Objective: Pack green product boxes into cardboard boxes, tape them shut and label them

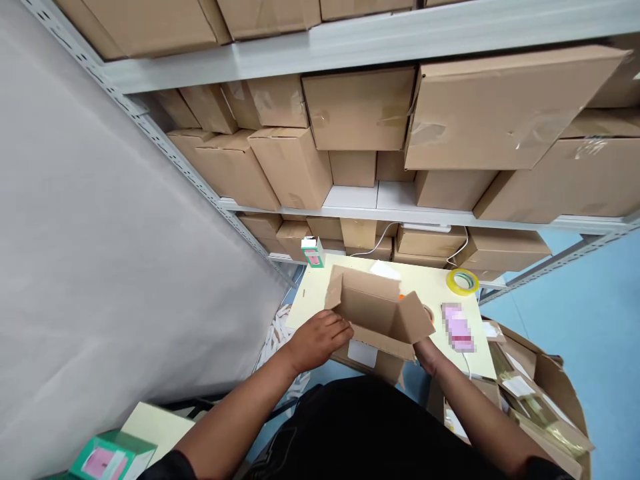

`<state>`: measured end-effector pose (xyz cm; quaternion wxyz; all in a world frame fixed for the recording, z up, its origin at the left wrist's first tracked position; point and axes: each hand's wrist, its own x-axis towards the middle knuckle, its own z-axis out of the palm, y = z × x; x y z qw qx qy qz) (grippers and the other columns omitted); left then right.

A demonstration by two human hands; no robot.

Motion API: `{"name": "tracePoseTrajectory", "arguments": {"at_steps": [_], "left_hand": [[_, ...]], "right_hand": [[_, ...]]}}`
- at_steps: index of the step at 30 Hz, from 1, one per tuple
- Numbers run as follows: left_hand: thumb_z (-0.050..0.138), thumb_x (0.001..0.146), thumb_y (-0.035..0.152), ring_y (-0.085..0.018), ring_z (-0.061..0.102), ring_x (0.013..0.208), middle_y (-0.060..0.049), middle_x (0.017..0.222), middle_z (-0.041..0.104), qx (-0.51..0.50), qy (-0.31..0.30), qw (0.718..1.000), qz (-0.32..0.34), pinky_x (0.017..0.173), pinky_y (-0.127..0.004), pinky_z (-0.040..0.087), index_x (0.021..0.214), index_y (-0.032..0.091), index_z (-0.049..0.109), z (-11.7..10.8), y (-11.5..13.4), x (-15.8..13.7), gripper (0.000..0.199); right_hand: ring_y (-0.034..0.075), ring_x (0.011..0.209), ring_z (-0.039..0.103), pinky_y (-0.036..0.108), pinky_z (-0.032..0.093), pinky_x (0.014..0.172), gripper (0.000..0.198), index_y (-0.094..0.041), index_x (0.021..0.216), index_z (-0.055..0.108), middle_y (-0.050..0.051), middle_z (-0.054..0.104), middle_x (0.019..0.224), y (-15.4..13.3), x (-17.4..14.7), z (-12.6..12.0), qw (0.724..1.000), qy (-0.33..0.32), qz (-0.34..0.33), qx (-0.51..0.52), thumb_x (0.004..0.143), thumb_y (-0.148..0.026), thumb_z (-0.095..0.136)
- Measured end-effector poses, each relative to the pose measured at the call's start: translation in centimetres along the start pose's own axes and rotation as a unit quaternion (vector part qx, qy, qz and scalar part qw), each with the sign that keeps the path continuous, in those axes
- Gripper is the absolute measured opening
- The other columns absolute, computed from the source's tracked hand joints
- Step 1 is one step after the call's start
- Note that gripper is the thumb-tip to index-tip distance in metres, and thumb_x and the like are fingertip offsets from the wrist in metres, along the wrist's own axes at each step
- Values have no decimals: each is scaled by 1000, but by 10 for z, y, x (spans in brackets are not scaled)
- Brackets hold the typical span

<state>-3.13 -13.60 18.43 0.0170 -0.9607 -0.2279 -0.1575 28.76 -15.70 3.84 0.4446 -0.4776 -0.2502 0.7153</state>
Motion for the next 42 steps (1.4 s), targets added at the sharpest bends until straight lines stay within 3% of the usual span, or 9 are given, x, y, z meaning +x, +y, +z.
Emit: {"name": "tracePoseTrajectory", "arguments": {"at_steps": [6, 9, 14, 17, 20, 24, 29, 35, 42], "left_hand": [[46, 103, 12, -23, 66, 105, -11, 110, 75, 3, 21, 999, 26, 95, -43, 54, 121, 17, 64, 35, -11, -3, 26], [47, 102, 11, -23, 66, 104, -11, 111, 75, -12, 35, 999, 35, 92, -43, 55, 120, 16, 65, 52, -26, -12, 26], [55, 98, 15, -24, 66, 109, -10, 115, 75, -131, -36, 991, -1, 101, -45, 52, 118, 22, 69, 67, -55, -28, 25], [65, 94, 31, -24, 67, 109, -7, 117, 73, -258, -39, 962, -81, 99, -42, 54, 119, 24, 67, 67, -71, -33, 26], [68, 91, 35, -26, 65, 114, -9, 122, 67, -272, 38, 929, -250, 103, -45, 53, 122, 22, 62, 70, -87, -34, 34], [83, 71, 28, -35, 57, 127, -15, 136, 56, -248, 47, 885, -390, 111, -55, 47, 131, 19, 57, 91, -108, -33, 66], [67, 75, 10, -28, 56, 131, -13, 137, 57, -312, 25, 890, -332, 116, -48, 46, 127, 19, 59, 114, -115, -38, 54], [75, 85, 32, -34, 51, 139, -14, 140, 60, -298, -8, 921, -252, 119, -58, 43, 120, 20, 65, 128, -103, -50, 38], [57, 96, 25, -32, 40, 150, -16, 149, 52, -279, -32, 929, -240, 123, -55, 39, 134, 18, 64, 130, -120, -76, 39]], "right_hand": [[32, 144, 52, 51, 43, 118, 66, -31, 140, 63, 4, 59, 153, -21, 14, 31, 994, -24, -96, 40, 92, -75, 54], [32, 151, 42, 51, 32, 125, 71, -32, 148, 56, 4, 49, 161, -22, 23, 34, 988, -10, -146, -58, 89, -71, 61], [38, 144, 48, 55, 33, 122, 77, -31, 142, 61, 9, 58, 151, -7, 46, 43, 933, 181, -107, -291, 70, -44, 85], [34, 116, 67, 49, 49, 106, 65, -29, 132, 64, 9, 72, 125, 7, 57, 58, 917, 241, -86, -306, 71, -42, 81], [27, 93, 72, 41, 57, 86, 56, -29, 126, 64, 6, 74, 111, 18, 61, 78, 914, 245, -75, -316, 75, -46, 77], [28, 98, 70, 40, 57, 82, 44, -28, 117, 67, 7, 71, 121, 19, 59, 96, 906, 264, -116, -309, 75, -42, 72], [29, 104, 67, 47, 51, 99, 26, -24, 99, 66, 8, 71, 115, 3, 66, 93, 869, 294, -192, -348, 77, -39, 66], [32, 115, 61, 55, 45, 112, 26, -24, 84, 72, 12, 69, 111, 5, 71, 83, 822, 210, -243, -470, 87, -50, 65], [35, 143, 48, 63, 28, 126, 32, -29, 114, 80, 10, 64, 143, 14, 44, 44, 848, 76, -268, -451, 90, -47, 69]]}}
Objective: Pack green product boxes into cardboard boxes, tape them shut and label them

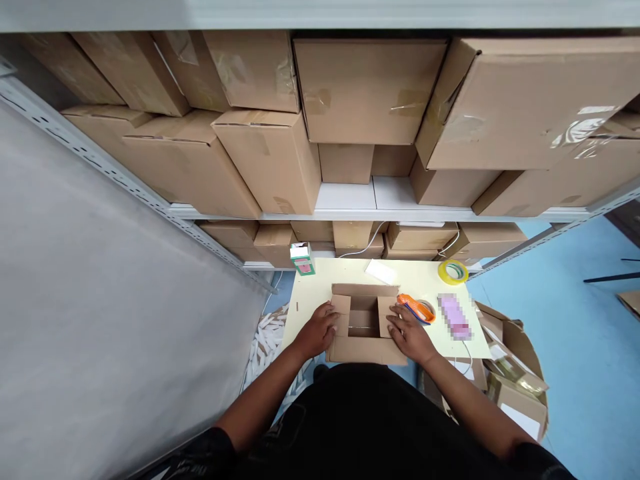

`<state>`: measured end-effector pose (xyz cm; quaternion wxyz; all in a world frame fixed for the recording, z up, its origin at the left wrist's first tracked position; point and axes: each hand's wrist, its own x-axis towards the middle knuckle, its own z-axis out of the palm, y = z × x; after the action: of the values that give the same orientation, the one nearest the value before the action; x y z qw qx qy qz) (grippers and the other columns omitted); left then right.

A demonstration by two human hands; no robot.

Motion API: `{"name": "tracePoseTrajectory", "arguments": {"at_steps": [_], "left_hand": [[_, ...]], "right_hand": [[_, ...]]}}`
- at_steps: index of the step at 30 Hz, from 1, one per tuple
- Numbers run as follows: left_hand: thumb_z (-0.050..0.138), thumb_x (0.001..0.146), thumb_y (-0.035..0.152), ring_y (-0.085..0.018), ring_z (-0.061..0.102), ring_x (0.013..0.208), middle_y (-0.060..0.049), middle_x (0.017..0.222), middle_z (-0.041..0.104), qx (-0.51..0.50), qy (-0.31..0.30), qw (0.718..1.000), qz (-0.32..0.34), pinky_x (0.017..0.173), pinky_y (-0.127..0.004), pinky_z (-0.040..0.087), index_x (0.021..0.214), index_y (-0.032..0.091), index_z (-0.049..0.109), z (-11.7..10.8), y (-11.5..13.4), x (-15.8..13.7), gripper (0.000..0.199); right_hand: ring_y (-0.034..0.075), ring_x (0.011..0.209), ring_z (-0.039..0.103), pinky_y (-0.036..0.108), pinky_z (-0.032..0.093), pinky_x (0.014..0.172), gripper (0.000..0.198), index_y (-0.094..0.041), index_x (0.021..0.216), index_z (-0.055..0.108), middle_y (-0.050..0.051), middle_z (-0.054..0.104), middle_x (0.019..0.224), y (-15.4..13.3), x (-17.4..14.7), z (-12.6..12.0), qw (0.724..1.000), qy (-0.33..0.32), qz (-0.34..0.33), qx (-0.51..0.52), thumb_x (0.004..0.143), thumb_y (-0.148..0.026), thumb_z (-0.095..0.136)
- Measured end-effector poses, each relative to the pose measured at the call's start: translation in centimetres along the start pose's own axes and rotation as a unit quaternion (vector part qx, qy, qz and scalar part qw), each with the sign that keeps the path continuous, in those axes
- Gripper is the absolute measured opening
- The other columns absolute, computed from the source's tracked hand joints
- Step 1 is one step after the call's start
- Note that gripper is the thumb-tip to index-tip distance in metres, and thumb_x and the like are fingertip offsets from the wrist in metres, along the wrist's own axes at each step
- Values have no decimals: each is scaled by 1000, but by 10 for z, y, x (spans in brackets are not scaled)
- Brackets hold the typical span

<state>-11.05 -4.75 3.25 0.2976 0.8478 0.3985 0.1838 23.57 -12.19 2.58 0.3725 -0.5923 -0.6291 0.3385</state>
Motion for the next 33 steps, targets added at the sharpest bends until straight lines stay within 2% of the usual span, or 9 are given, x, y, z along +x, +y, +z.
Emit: {"name": "tracePoseTrajectory", "arguments": {"at_steps": [10, 13, 16, 18, 21, 23, 26, 29, 33], "left_hand": [[56, 91, 16, -28, 54, 133, -14, 136, 57, 11, 49, 998, -46, 116, -50, 48, 123, 18, 66, 13, 4, -9, 33], [55, 88, 12, -27, 51, 141, -12, 148, 55, -13, -6, 1000, -6, 120, -49, 44, 136, 24, 63, 0, -2, -24, 50], [74, 79, 24, -32, 42, 149, -11, 162, 42, -19, -74, 997, 3, 122, -50, 41, 153, 27, 50, -11, -8, -39, 78], [80, 78, 34, -33, 43, 148, -12, 162, 44, -23, -70, 997, -16, 122, -52, 41, 150, 27, 52, -8, -5, -42, 77], [66, 93, 33, -28, 56, 135, -13, 144, 58, -44, 8, 997, -62, 116, -48, 47, 128, 23, 66, 8, 7, -34, 37], [61, 94, 27, -25, 63, 122, -11, 131, 61, -57, 61, 990, -112, 108, -45, 54, 121, 21, 66, 21, 16, -22, 28], [67, 82, 20, -28, 59, 129, -12, 141, 54, -39, 127, 976, -172, 110, -48, 52, 140, 21, 53, 26, 25, 0, 60], [70, 74, 15, -37, 35, 152, -17, 162, 36, 14, 126, 984, -122, 124, -55, 36, 157, 18, 35, 15, 28, 23, 90], [65, 79, 13, -34, 48, 142, -16, 152, 52, 38, 59, 997, -42, 120, -55, 40, 157, 19, 39, -2, 30, 40, 83]], "right_hand": [[35, 151, 41, 66, 26, 126, 37, -29, 120, 79, 6, 60, 151, 8, -14, -27, 995, -95, -21, -7, 85, -24, 68], [37, 151, 40, 67, 23, 127, 53, -30, 126, 76, 6, 56, 154, 8, -18, -44, 990, -138, -31, -9, 75, -18, 71], [40, 152, 38, 67, 20, 127, 65, -31, 132, 73, 6, 52, 158, 8, -27, -52, 987, -162, -19, 0, 69, -23, 81], [40, 150, 41, 65, 24, 127, 56, -31, 127, 75, 7, 53, 157, 7, -32, -46, 990, -139, 3, 24, 72, -32, 84], [36, 143, 49, 60, 31, 125, 38, -30, 118, 75, 9, 58, 151, 6, -37, -18, 997, -36, 51, 49, 83, -42, 77], [33, 141, 51, 59, 34, 124, 43, -29, 127, 68, 11, 59, 147, 7, -38, 4, 996, 35, 73, 32, 87, -42, 71], [33, 144, 45, 60, 34, 123, 59, -25, 146, 51, 14, 53, 150, 11, -37, 28, 993, 89, 71, -17, 90, -39, 63], [34, 149, 38, 59, 32, 124, 66, -22, 152, 41, 17, 44, 156, 17, -38, 36, 993, 96, 53, -42, 92, -38, 60], [36, 152, 33, 62, 34, 123, 80, -24, 161, 26, 18, 28, 166, 23, -40, 34, 993, 92, 70, -21, 92, -40, 62]]}}
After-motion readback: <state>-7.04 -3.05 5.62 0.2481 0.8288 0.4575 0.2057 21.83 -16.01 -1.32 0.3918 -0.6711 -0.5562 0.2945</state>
